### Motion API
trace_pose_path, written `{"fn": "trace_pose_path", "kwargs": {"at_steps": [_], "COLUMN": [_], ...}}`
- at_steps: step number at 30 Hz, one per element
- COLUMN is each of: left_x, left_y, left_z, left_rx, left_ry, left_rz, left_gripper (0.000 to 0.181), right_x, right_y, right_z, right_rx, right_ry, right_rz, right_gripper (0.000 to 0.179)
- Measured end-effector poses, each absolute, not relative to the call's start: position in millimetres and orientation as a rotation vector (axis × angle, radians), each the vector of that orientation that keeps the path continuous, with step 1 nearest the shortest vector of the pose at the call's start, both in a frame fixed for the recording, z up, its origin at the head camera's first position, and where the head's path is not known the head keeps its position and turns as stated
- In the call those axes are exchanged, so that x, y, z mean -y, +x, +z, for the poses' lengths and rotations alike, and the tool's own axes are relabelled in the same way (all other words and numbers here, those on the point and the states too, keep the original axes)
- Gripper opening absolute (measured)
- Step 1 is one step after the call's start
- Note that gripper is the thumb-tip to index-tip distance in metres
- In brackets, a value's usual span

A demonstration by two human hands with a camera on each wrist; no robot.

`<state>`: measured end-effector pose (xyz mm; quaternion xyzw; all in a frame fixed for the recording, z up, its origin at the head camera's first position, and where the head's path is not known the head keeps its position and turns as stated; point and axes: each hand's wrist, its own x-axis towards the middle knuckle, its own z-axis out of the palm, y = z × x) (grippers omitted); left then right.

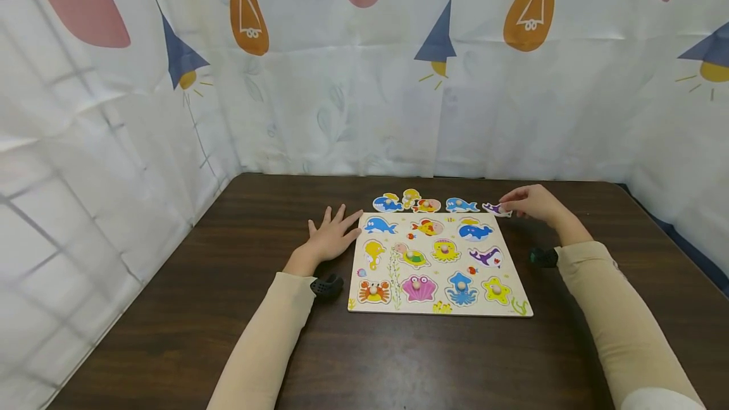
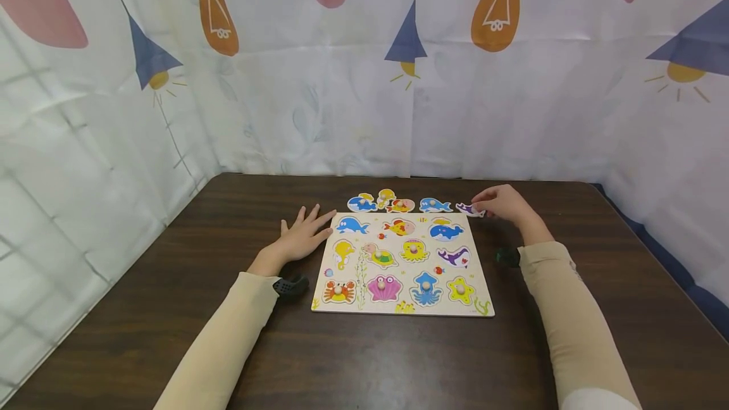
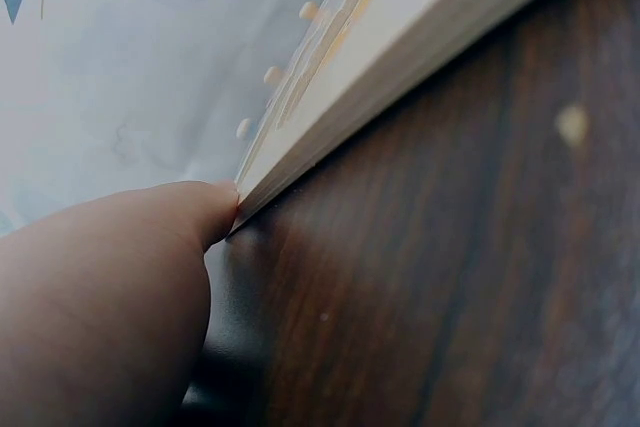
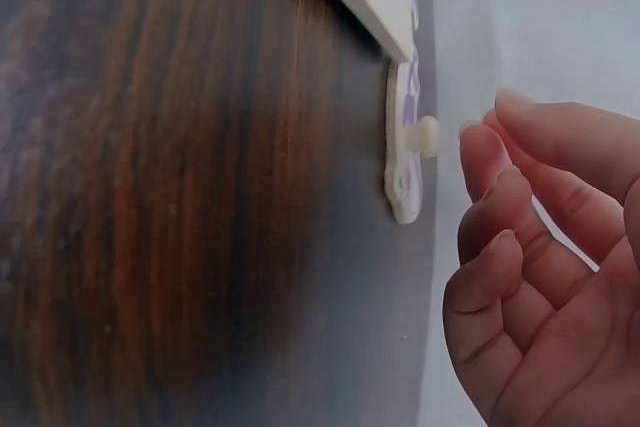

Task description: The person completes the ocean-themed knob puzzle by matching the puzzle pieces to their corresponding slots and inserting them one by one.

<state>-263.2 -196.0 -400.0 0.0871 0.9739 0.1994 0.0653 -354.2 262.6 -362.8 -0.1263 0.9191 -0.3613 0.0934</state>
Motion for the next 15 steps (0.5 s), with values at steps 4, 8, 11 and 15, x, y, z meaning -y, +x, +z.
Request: {"fn": "trace_pose_path", "kwargs": {"at_steps": [4,8,11,15], "left_x": [195.6,195.6,195.8,195.8], "left_y": [-262.9,-262.7,-263.0,-263.6], "left_z": [-401.0,-401.8,-401.7,-399.9], "left_rx": [-2.94,-2.938,-2.936,-2.94], "left_ry": [0.255,0.249,0.249,0.258], "left_rz": [0.605,0.603,0.599,0.59], "left_gripper": [0.061,0.061,0.061,0.061], "right_x": [-263.4,-262.3,-260.6,-258.8], "right_y": [-359.8,-363.5,-363.9,-364.1], "right_z": [-367.5,-371.8,-373.1,-371.3], "right_rx": [-2.701,-2.666,-2.644,-2.625], "right_ry": [-0.344,-0.308,-0.294,-0.27], "right_rz": [-1.084,-1.064,-1.047,-1.029], "right_gripper": [0.038,0.036,0.038,0.041]}}
